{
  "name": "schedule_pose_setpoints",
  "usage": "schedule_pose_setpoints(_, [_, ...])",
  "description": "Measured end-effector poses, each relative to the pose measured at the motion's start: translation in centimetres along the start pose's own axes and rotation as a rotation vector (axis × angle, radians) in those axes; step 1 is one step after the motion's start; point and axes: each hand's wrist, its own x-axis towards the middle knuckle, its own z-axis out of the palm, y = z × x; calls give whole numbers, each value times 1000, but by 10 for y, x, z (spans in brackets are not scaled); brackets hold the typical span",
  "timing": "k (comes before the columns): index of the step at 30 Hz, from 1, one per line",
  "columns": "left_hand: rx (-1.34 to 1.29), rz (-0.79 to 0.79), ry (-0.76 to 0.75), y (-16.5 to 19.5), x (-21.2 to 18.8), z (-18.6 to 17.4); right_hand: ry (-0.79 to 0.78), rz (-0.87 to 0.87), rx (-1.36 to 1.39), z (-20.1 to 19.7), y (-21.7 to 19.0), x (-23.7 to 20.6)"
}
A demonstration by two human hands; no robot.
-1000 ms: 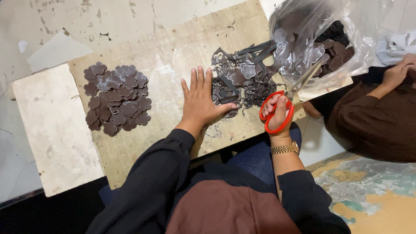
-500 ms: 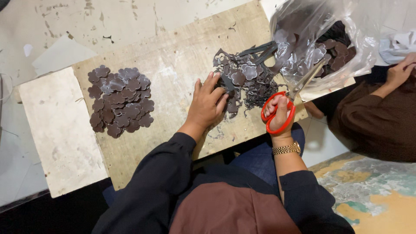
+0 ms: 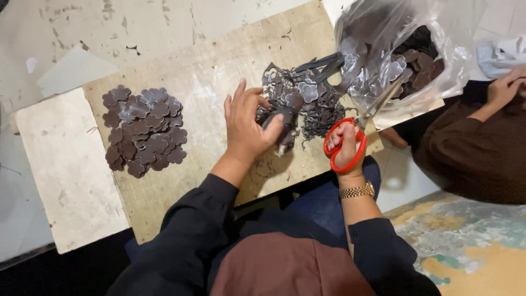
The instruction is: The person uses red-handled scissors to trim the edges of small dark brown flower-shaped pieces of material. They hold each piece in the left hand and cut with the right, placing finished pieces into a pile on the left side of a low wooden table.
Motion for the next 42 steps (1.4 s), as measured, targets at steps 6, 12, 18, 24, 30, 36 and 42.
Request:
schedule_pose_setpoints(6, [281, -61, -169, -1, -43, 10, 10, 26, 40, -6, 5, -1])
schedule_pose_setpoints(12, [218, -21, -277, 5, -41, 28, -5, -30, -29, -6, 7, -2])
schedule_pose_setpoints(18, [142, 130, -84, 4, -23, 48, -10, -3, 17, -6, 5, -1])
schedule_pose_setpoints(24, [170, 63, -27, 5, 7, 65, 12, 21, 25, -7, 4, -1])
schedule_pose_setpoints(30, [145, 115, 41, 14, 8, 61, -9, 0, 7, -6, 2, 0])
schedule_pose_setpoints(36, [-122, 90, 88, 12, -10, 39, -7, -10, -18, -7, 2, -1])
schedule_pose_setpoints(42, [-353, 269, -504, 22, -95, -7, -18, 5, 33, -11, 5, 0])
